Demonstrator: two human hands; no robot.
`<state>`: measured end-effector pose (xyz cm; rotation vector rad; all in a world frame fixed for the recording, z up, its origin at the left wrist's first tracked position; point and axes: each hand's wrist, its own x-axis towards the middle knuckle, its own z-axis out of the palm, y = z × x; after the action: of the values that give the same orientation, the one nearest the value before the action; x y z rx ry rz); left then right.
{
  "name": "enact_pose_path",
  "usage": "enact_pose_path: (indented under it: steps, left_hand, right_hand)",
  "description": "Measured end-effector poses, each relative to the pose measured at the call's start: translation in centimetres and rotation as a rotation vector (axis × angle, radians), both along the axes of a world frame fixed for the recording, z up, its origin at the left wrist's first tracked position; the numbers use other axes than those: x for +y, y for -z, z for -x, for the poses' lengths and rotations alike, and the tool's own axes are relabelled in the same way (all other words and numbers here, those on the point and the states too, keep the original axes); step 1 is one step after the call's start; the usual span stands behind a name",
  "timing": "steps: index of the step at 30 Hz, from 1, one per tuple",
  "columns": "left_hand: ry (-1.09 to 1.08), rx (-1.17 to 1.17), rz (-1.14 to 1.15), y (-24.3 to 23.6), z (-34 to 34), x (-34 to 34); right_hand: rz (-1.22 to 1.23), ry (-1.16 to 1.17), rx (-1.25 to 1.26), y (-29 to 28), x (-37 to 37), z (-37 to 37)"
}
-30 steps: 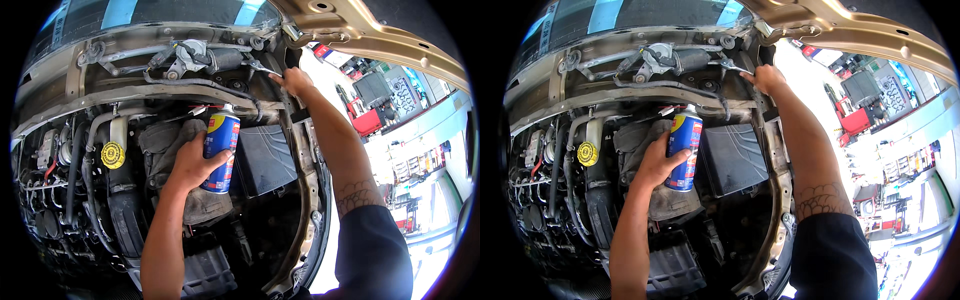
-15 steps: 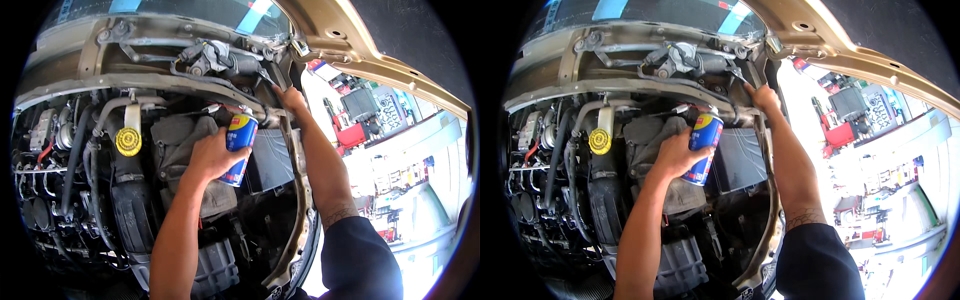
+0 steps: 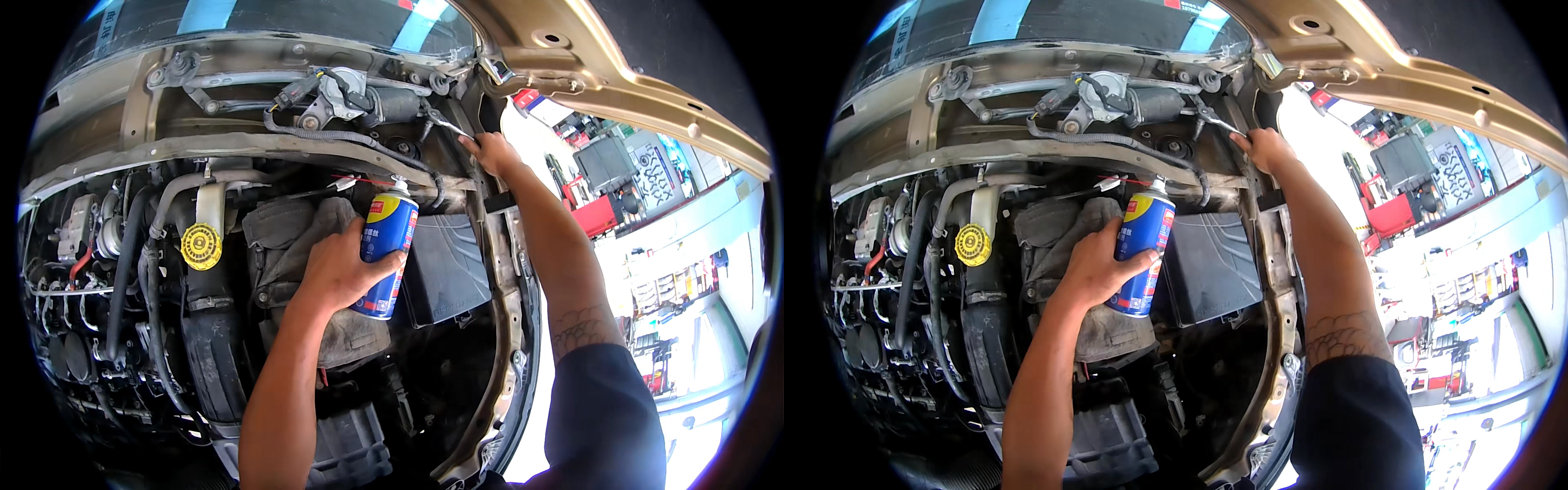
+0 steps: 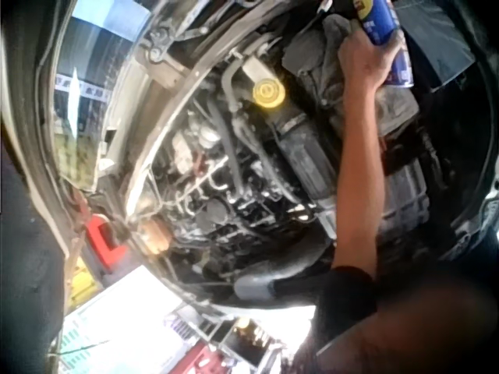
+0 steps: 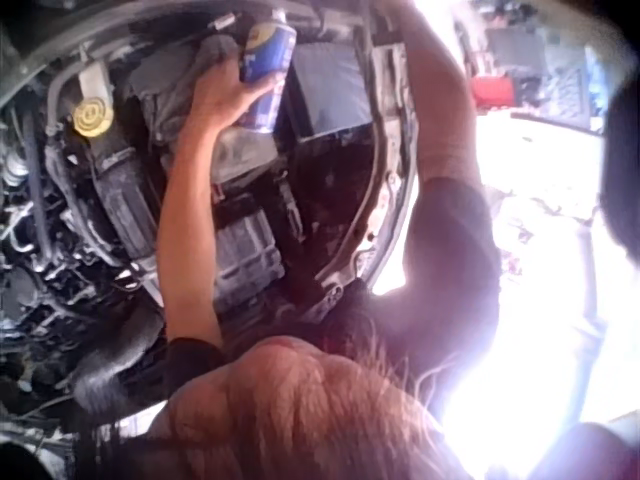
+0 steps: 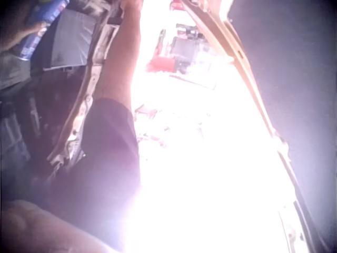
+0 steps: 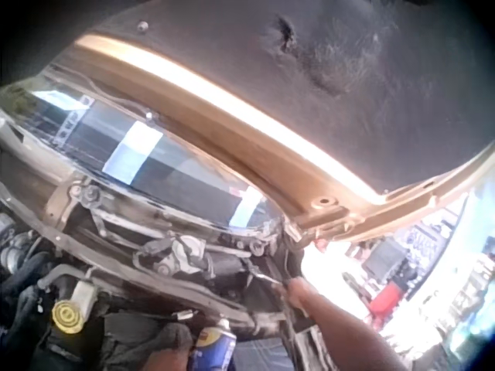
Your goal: The person works under the hood of a car, using a wrench to loosen bolts on the engine bay. They spray lubricant onto the bolts and continue to turn them with the wrench. The person also briefly retrieves a different wrench from a tool cart before resuming work on the engine.
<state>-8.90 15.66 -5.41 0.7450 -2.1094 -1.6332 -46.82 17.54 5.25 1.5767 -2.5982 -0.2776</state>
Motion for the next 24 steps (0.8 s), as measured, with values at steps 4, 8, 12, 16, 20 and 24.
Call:
enact_pose_path:
  steps: [4, 8, 12, 16, 20, 24]
  left_hand:
    - [-0.019, -0.012, 0.025, -0.1, -0.2, 0.2]
    - [-0.007, -0.023, 0.047, -0.7, -0.2, 0.1]
    - [0.028, -0.093, 0.086, -1.2, -0.1, -0.2]
    - [0.027, -0.122, 0.084, -1.1, 0.2, 0.0]
    - [-0.015, 0.034, 0.042, -0.6, 0.3, 0.6]
    - [-0.023, 0.133, -0.140, -0.3, 0.3, 0.7]
  right_hand:
    - [0.075, 0.197, -0.268, 1.3, 0.4, 0.2]
    - [0.069, 0.293, -0.166, 1.1, 0.1, -0.8]
    - [0.106, 0.364, -0.022, 1.0, -0.4, -3.4]
    - [0.183, 0.503, -0.095, 2.4, -0.1, -5.5]
    - [0.146, 0.346, -0.177, 2.4, 0.5, -4.3]
    - [-0.095, 0.192, -0.023, -0.5, -0.1, -1.3]
